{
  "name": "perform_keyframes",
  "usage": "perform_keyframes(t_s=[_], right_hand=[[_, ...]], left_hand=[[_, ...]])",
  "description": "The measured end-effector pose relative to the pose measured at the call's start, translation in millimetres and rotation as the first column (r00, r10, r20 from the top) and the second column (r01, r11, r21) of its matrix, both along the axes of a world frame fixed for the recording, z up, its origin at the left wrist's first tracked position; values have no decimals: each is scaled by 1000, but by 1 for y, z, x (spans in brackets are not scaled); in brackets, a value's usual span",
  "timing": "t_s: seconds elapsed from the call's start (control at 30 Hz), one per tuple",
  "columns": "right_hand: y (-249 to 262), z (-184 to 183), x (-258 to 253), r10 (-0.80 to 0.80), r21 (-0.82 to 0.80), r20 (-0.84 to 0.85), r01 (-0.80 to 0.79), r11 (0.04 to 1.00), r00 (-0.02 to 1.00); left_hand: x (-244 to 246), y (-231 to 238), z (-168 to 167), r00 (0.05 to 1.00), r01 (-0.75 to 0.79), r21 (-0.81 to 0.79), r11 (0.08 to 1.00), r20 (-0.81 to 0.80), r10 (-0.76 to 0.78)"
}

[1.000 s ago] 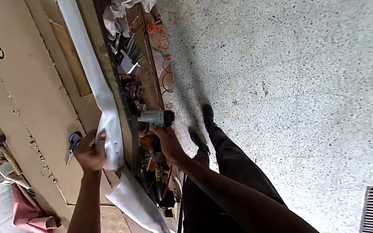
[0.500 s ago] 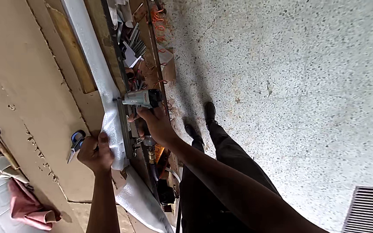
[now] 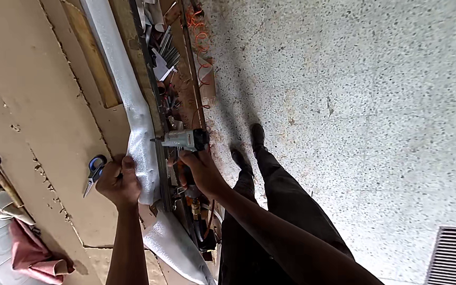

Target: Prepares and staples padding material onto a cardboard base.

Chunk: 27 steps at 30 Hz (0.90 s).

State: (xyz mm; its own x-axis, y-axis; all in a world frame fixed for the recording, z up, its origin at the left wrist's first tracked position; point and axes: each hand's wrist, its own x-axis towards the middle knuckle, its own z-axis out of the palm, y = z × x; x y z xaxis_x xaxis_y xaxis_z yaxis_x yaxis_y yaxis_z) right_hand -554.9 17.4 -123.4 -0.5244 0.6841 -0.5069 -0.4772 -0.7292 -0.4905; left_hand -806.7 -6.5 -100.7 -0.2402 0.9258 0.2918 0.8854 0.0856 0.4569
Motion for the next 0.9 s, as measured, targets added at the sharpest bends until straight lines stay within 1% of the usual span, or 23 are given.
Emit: perform_keyframes(t_s=[0.07,0.27,0.33,0.43,0.5,0.57,0.63,0.7,0.77,0.83,0.9], right_hand=[[-12,-1,-3,29,-24,-20,-29,999,999],[-43,-3,-12,8,-45,-53,-11,999,999],[-51,-6,-15,6,-63,-72,-11,998,997],[-52,-4,2,47,-55,-46,-49,997,998],[-51,-3,33,97,7,64,-98,995,993],[-44,-5,79,156,85,241,-182,980,958],[-33,-6,134,182,106,440,-252,962,879],[-16,-6,191,162,95,625,-280,955,764],[2,-2,241,88,95,732,-229,969,676],[26,6,283,-76,153,749,-60,986,658],[59,24,314,-260,236,702,128,963,663]], left_hand=[[0,-1,-1,1000,-1,9,1000,-4,1],[-2,-2,-2,1000,-6,44,999,6,6],[0,0,0,1000,8,85,996,28,-10],[0,2,1,1000,4,107,994,30,-8],[2,1,2,1000,-14,91,996,18,13],[1,-1,3,999,-35,84,996,12,34],[-1,-3,5,996,-83,74,994,-7,84],[-3,-1,5,986,-163,114,980,-3,164],[-5,0,5,970,-243,149,959,14,244],[-6,4,6,952,-305,189,933,33,305],[-8,8,9,921,-387,223,895,56,385]])
